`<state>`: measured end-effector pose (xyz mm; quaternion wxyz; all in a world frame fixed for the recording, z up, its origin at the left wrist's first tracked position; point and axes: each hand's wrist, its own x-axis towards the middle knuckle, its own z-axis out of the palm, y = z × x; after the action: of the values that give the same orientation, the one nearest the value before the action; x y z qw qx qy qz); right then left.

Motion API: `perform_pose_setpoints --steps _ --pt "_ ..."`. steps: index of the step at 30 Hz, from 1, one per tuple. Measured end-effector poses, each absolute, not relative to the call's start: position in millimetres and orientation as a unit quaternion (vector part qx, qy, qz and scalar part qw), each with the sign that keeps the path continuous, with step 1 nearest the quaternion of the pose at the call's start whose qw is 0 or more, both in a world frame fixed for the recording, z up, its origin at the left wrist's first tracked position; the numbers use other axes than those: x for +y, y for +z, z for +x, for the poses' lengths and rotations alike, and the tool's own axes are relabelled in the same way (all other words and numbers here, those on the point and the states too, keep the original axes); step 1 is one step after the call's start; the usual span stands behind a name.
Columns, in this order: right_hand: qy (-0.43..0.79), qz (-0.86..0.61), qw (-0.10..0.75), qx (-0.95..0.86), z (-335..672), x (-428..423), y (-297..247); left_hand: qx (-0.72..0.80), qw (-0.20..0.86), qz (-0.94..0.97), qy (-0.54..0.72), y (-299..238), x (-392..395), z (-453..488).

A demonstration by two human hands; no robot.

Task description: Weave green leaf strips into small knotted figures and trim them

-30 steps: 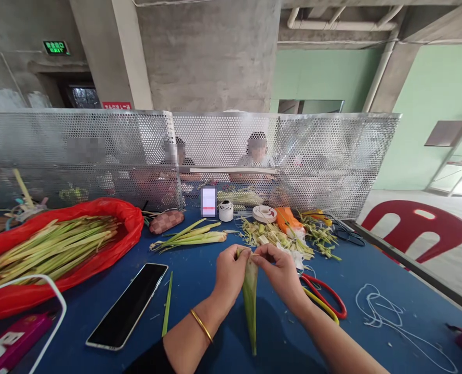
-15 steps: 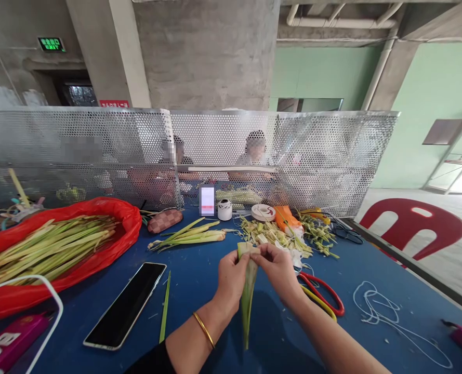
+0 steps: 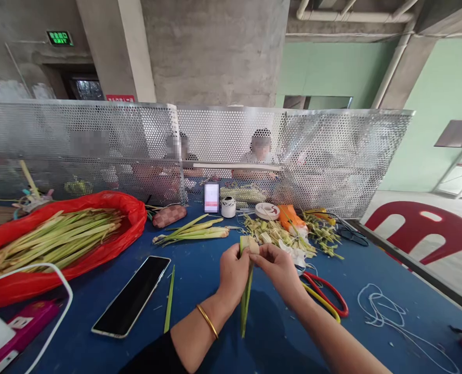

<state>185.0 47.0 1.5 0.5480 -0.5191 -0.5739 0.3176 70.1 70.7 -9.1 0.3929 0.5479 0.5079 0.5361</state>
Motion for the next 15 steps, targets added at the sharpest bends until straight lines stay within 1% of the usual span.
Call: perform_pose_setpoints --steps 3,9,12,15 --pt "0.327 -0.524 0.542 -0.570 186.2 50.0 -3.9 0.513 0.370 0.566 0.529 -11.9 71.9 69.0" --pt "0.280 -0.557 0.528 -0.576 183.1 46.8 -5.9 0.525 0.345 0.575 0.525 -14.9 71.6 69.0" --pt "0.242 -0.568 0.519 -0.590 181.2 44.3 -6.2 0.524 0.354 0.568 0.526 -14.7 71.7 69.5" --pt "0.170 -0.566 0.509 -0.625 181.8 41.7 -6.2 0.517 0.374 0.558 0.531 -14.7 72.5 70.2"
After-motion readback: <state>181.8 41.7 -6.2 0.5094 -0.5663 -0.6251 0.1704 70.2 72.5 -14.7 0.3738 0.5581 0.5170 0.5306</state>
